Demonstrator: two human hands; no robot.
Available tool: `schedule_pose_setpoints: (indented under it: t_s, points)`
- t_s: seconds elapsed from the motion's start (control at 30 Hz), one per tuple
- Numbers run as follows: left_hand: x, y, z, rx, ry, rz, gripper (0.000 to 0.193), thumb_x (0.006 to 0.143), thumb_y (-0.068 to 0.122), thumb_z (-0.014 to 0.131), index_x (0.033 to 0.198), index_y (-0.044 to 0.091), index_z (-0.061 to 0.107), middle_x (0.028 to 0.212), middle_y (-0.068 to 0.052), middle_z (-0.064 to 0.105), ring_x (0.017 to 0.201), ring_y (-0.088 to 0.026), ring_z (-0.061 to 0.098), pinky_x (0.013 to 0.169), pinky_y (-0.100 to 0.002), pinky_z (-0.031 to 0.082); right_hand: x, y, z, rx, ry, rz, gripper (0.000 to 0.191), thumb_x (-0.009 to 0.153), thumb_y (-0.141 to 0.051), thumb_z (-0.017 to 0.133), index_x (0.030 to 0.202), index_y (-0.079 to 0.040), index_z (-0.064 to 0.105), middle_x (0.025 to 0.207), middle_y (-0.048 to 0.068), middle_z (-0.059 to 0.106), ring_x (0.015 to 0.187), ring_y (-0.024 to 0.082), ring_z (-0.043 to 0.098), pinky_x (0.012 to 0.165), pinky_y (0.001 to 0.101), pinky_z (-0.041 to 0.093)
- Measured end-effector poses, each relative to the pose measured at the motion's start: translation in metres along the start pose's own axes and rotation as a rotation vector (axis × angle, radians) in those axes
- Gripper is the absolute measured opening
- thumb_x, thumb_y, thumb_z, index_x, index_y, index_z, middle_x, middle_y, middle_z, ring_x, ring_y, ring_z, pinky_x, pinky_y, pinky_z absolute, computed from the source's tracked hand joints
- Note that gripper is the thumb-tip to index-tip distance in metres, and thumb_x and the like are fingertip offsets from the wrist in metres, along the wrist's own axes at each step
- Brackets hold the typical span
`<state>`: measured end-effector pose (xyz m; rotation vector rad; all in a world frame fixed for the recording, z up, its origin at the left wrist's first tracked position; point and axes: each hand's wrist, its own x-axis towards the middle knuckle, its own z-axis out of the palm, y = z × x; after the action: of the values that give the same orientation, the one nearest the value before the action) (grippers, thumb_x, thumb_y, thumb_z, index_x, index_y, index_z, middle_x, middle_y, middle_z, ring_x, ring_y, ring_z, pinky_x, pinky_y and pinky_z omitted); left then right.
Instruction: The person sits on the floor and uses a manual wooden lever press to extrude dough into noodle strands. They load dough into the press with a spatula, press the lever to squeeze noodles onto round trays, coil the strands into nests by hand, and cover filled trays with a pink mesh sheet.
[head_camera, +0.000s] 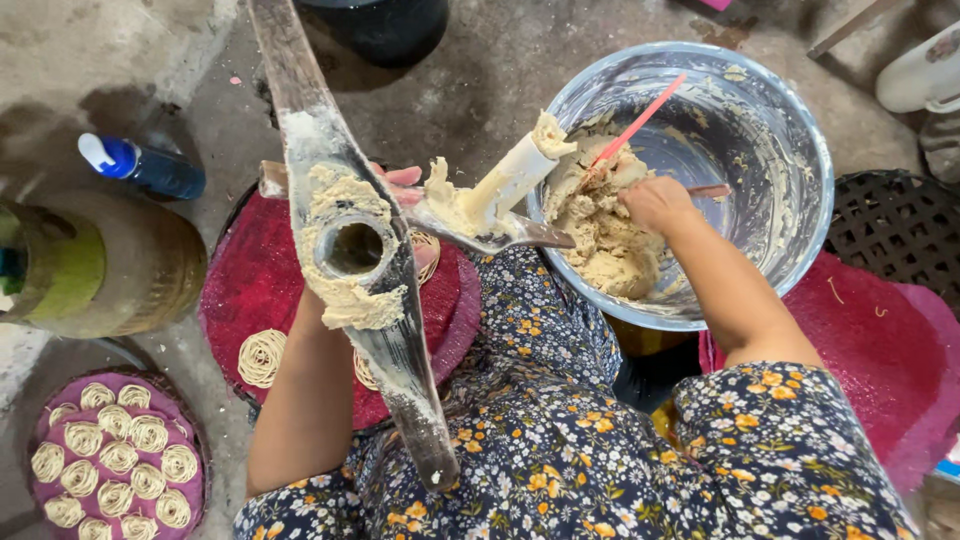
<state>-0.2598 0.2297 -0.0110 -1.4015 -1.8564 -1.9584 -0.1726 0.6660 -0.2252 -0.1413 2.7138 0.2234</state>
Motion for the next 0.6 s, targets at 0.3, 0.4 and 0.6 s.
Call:
schedule_pose_setpoints:
  t_s: [0.3,0.4,0.6]
  points:
    - [-0.005,0.002,-0.023,-0.035,-0.008,-0.161,0.050,0.077,0.008,0.094,0.121,0.010,0.070,0.121,-0.002,0.071,0.125,-0.026,0.068,0.107,-0.044,0.058,-0.055,-0.023,0.027,0.272,-0.232,0.109,0.021,0.093,-0.024,0.060,0.111,-0.021,0.070,0.093,0.012,0.077,0.091,0.030,0.075,0.080,0.0463,0.057]
    - [-0.005,0.002,-0.023,0.168,-0.018,-0.071,0.047,0.075,0.005,0.094,0.115,0.008,0.071,0.117,-0.005,0.072,0.120,-0.025,0.068,0.102,-0.040,0.055,-0.085,-0.016,0.038,0.461,-0.195,0.164,0.025,0.096,-0.035,0.060,0.115,-0.024,0.072,0.099,0.011,0.077,0.089,0.032,0.074,0.081,0.0463,0.056]
    - [0.007,-0.019,-0.009,0.357,0.012,-0.472,0.048,0.074,0.021,0.091,0.112,0.003,0.068,0.112,-0.012,0.072,0.111,-0.029,0.069,0.096,-0.042,0.056,-0.159,0.027,-0.010,0.967,-0.203,0.319,0.043,0.090,-0.036,0.071,0.129,-0.016,0.073,0.094,0.010,0.082,0.078,0.025,0.076,0.075,0.0381,0.061]
